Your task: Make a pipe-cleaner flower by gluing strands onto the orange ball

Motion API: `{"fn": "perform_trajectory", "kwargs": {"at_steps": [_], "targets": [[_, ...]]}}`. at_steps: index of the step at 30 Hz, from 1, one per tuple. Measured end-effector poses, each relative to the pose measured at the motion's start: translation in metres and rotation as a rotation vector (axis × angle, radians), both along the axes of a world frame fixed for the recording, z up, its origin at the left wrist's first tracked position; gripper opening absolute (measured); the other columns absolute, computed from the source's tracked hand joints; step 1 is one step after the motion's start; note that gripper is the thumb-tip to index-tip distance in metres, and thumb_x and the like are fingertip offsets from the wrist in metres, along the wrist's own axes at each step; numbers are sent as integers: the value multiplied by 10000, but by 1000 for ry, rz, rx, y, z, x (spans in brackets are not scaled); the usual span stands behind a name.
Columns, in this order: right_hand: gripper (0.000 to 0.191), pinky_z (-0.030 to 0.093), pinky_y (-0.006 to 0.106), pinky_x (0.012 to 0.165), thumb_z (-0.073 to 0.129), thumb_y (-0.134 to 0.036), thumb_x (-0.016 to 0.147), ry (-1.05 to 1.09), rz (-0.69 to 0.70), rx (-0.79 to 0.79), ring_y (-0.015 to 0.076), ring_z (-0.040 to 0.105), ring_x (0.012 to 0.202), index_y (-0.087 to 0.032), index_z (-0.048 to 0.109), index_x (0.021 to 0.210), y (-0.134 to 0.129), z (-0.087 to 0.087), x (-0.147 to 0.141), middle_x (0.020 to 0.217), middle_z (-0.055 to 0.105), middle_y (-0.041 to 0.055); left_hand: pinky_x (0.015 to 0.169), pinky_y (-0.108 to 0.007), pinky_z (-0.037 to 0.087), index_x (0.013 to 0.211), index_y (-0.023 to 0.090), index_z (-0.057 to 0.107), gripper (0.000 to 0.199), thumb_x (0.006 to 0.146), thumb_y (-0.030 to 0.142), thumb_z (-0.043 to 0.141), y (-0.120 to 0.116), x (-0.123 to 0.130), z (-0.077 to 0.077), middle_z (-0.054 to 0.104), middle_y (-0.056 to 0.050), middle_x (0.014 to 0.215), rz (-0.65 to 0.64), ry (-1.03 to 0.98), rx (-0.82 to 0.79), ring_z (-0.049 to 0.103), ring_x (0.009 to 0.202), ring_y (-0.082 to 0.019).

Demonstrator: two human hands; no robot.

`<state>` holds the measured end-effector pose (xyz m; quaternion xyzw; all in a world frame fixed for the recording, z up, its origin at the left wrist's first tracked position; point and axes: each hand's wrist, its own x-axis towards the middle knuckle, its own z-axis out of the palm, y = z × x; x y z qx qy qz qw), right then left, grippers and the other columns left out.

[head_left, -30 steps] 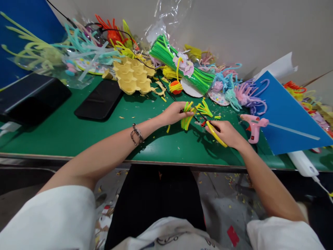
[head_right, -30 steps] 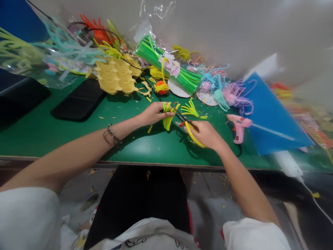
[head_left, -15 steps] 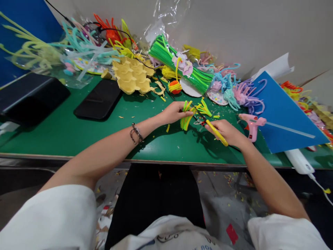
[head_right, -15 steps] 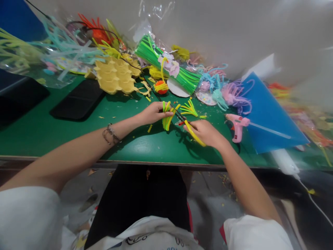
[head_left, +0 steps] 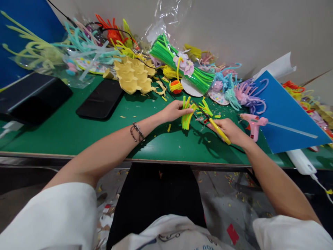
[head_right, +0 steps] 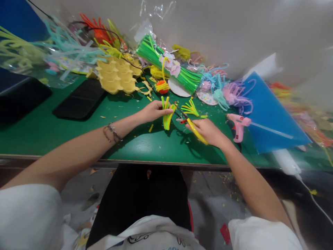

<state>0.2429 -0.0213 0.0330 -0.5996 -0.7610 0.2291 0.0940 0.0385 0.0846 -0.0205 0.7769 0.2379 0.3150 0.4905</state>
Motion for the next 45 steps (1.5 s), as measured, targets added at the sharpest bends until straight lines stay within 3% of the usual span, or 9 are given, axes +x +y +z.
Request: {"fn": "perform_trajectory", "kwargs": {"at_steps": [5, 15, 21, 24, 28, 31, 34, 39, 45], "targets": [[542, 251, 248, 494, 339, -685, 815, -19, -94, 28, 103, 380, 500, -205, 342, 563, 4, -4, 12, 506, 399, -24, 502, -201, 320, 647, 131, 550, 214, 790, 286, 584, -3, 1, -1, 496, 37, 569, 38, 25, -40, 398, 516, -55], [219, 262, 274, 556, 476, -306, 831, -387, -377, 328, 187, 550, 679, -166, 640, 794, 20, -34, 20, 882, 657, 132, 593, -214, 441, 767, 151, 544, 121, 783, 266, 574, 8, -1, -9, 590, -7, 710, 192, -90, -197, 514, 598, -75], [266, 279, 279, 578, 398, -280, 858, -264, -328, 452, 191, 545, 680, -172, 636, 810, 43, -47, 4, 801, 661, 105, 586, -228, 441, 828, 164, 524, 93, 800, 240, 567, 7, -1, -11, 564, 0, 709, 182, -62, -224, 509, 583, -75], [277, 320, 271, 614, 390, -305, 860, -148, -253, 486, 173, 546, 666, -174, 631, 823, 55, -59, 3, 748, 655, 72, 581, -223, 440, 955, 162, 521, 199, 781, 223, 594, 7, -4, -10, 555, 11, 716, 157, 13, -125, 528, 596, -82], [291, 344, 260, 629, 389, -331, 857, -21, -181, 503, 142, 528, 617, -168, 623, 797, 56, -68, 9, 699, 636, 46, 581, -225, 427, 1082, 148, 523, 368, 771, 315, 630, 8, -9, -9, 547, 15, 695, 222, 185, 213, 532, 613, -107], [303, 343, 257, 612, 389, -347, 857, 41, -165, 507, 133, 516, 590, -165, 622, 794, 54, -69, 12, 676, 623, 38, 755, -289, 471, 1129, 107, 533, 365, 867, 358, 490, 10, -14, -7, 615, -98, 955, 314, 184, 438, 586, 892, -179], [284, 342, 257, 603, 414, -354, 846, 83, -139, 498, 129, 503, 572, -171, 620, 778, 52, -68, 10, 652, 612, 27, 972, -376, 406, 1145, 116, 561, 384, 922, 367, 374, 13, -18, -6, 579, -146, 1152, 258, 184, 585, 527, 1112, -218], [286, 340, 256, 574, 417, -361, 843, 150, -140, 489, 118, 481, 536, -179, 613, 742, 46, -66, 7, 622, 603, 16, 1074, -425, 314, 1161, 221, 599, 455, 787, 480, 593, 15, -22, -7, 512, -111, 1312, -56, 239, 645, 435, 1246, -255], [278, 368, 260, 546, 424, -334, 842, 146, -247, 533, 111, 485, 484, -202, 632, 713, 31, -60, 4, 604, 626, 15, 1064, -470, 323, 1110, 214, 610, 445, 764, 491, 575, 14, -27, -9, 576, -109, 1237, -4, 175, 676, 427, 1249, -282]]}}
